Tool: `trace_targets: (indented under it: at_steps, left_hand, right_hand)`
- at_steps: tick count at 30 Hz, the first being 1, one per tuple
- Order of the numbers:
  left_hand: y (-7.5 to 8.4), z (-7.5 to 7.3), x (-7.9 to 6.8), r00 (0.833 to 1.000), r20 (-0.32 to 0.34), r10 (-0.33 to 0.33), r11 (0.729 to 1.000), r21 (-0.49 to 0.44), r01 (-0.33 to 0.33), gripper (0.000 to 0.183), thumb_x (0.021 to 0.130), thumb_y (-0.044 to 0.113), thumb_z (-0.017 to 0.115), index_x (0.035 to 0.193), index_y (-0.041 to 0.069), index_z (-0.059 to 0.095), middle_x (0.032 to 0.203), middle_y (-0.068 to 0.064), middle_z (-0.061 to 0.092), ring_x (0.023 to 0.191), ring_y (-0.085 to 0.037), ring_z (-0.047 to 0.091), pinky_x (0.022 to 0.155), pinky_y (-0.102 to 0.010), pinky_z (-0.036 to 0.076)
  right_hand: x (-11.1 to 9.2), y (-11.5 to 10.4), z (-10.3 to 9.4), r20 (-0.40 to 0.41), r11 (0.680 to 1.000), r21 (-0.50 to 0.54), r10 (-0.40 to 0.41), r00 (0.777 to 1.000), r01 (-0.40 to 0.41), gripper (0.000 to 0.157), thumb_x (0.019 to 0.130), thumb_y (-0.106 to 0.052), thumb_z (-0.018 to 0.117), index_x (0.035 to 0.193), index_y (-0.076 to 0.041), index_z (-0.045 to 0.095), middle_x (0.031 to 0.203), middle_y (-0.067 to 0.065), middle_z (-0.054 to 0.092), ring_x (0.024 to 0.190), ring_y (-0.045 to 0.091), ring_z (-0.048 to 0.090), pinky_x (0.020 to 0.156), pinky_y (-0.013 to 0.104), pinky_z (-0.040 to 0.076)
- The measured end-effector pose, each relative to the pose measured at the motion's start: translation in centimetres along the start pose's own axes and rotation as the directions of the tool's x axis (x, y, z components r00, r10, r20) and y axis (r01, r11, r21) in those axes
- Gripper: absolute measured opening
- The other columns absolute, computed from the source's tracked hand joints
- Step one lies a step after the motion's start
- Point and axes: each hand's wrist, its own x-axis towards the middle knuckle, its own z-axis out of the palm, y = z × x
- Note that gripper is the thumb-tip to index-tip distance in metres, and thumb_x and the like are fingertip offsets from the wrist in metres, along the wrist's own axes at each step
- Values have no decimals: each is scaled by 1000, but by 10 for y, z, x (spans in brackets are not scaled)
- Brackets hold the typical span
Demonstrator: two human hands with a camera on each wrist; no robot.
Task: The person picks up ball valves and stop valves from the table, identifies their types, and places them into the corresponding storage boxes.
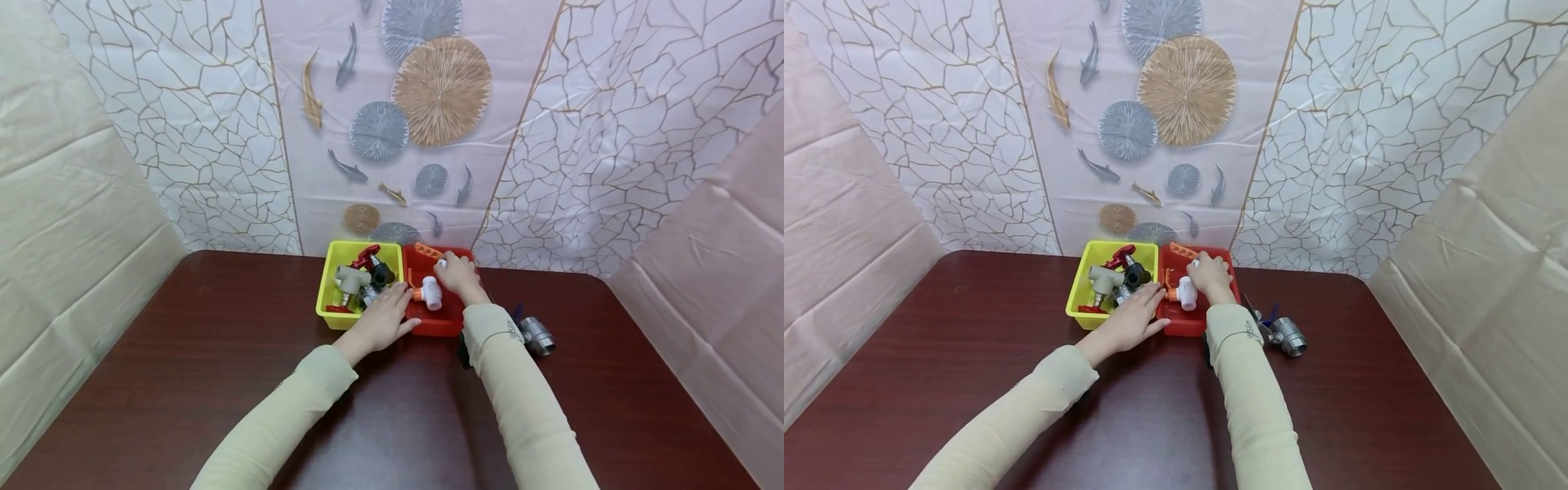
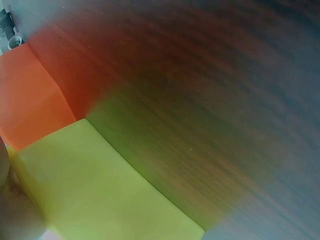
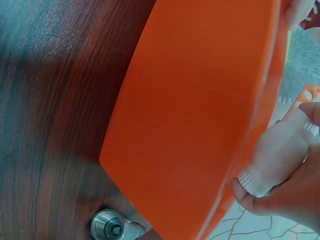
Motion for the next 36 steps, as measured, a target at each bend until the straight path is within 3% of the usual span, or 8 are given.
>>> trace_targets:
  at_steps: [9,21,30,33,36]
  left_hand:
    - [0,0,-1,1000,-7,-2,999,38,2,64,98,44,41,143,-1,35,151,-19,31,143,-30,23,117,-39,22]
    - [4,0,1,999,35,-13,1000,19,12,65,98,45,42,145,1,33,153,-16,27,145,-28,20,118,-38,20]
    - [4,-5,-1,998,51,-32,999,17,31,65,98,45,42,145,2,32,154,-16,26,145,-28,18,118,-38,19]
    - [3,-4,-2,998,47,-29,999,17,28,65,98,45,41,145,1,33,154,-16,27,145,-28,19,118,-38,19]
    - [3,-4,-2,999,34,-23,1000,18,22,64,98,45,41,144,1,34,153,-16,27,145,-28,20,118,-38,20]
  right_hand:
    - [5,5,7,82,999,-29,19,996,-16,49,98,-31,39,138,-3,39,141,28,38,129,48,33,104,62,31]
    - [13,17,20,100,1000,-19,-6,995,8,48,99,-27,40,134,6,41,135,26,46,126,44,41,108,54,31]
    - [20,19,24,153,1000,8,4,988,-5,57,102,-34,31,139,9,31,140,30,38,130,46,33,108,55,29]
    - [28,20,27,181,999,17,43,982,-47,57,102,-34,32,141,7,30,143,29,35,133,46,29,109,56,27]
    - [48,32,38,160,998,29,51,986,-56,56,100,-37,38,138,4,36,140,26,41,130,44,34,107,56,31]
